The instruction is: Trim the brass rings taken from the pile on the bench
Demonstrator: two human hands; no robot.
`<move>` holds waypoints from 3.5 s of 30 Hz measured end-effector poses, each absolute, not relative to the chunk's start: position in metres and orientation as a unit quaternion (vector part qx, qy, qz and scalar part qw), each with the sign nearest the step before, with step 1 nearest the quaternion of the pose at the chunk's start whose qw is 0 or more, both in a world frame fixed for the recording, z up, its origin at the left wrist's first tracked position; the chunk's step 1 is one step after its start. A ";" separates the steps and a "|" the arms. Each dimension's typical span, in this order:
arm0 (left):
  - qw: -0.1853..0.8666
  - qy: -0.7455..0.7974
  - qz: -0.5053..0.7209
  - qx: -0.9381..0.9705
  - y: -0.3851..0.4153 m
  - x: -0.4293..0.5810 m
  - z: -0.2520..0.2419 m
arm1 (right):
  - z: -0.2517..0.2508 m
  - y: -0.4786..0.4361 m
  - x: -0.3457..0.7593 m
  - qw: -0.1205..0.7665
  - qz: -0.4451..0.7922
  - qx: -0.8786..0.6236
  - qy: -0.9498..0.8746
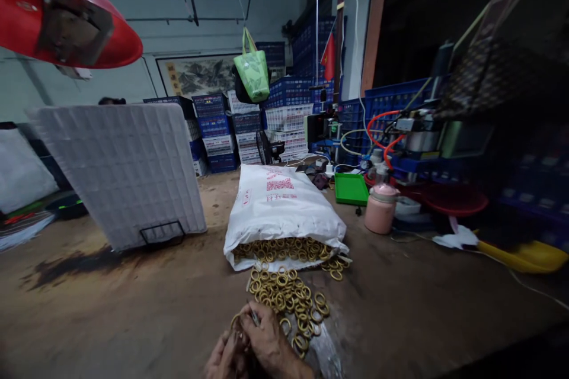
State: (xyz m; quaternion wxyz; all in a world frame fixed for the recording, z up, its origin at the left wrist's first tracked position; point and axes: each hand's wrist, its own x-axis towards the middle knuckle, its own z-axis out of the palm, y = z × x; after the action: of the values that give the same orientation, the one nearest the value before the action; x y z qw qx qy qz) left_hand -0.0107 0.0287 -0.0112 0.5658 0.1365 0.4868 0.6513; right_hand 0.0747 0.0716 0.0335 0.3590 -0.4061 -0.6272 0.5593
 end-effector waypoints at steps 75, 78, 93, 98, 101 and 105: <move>0.577 0.429 0.654 0.234 -0.017 -0.010 0.023 | 0.047 0.037 0.098 0.138 0.174 -0.415 -0.882; 0.554 0.447 0.656 0.251 -0.018 -0.011 0.021 | 0.049 0.036 0.097 0.128 0.170 -0.420 -0.882; 0.551 0.448 0.639 0.295 -0.027 -0.014 0.020 | 0.050 0.048 0.092 0.085 0.137 -0.475 -0.865; 0.605 0.425 0.634 0.227 -0.033 -0.015 0.035 | 0.044 0.083 0.092 0.101 0.069 -0.525 -0.843; 0.616 0.443 0.628 0.170 -0.031 -0.021 0.036 | 0.038 0.108 0.090 0.131 0.048 -0.530 -0.836; 0.617 0.444 0.642 0.104 -0.026 -0.030 0.026 | 0.027 0.134 0.080 0.124 0.048 -0.555 -0.821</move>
State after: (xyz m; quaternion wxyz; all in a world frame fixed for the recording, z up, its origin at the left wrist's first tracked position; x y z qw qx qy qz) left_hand -0.0302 -0.0257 0.0263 0.6166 0.1043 0.4442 0.6416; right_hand 0.0799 0.1339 0.0266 0.1236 -0.5553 -0.8210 0.0483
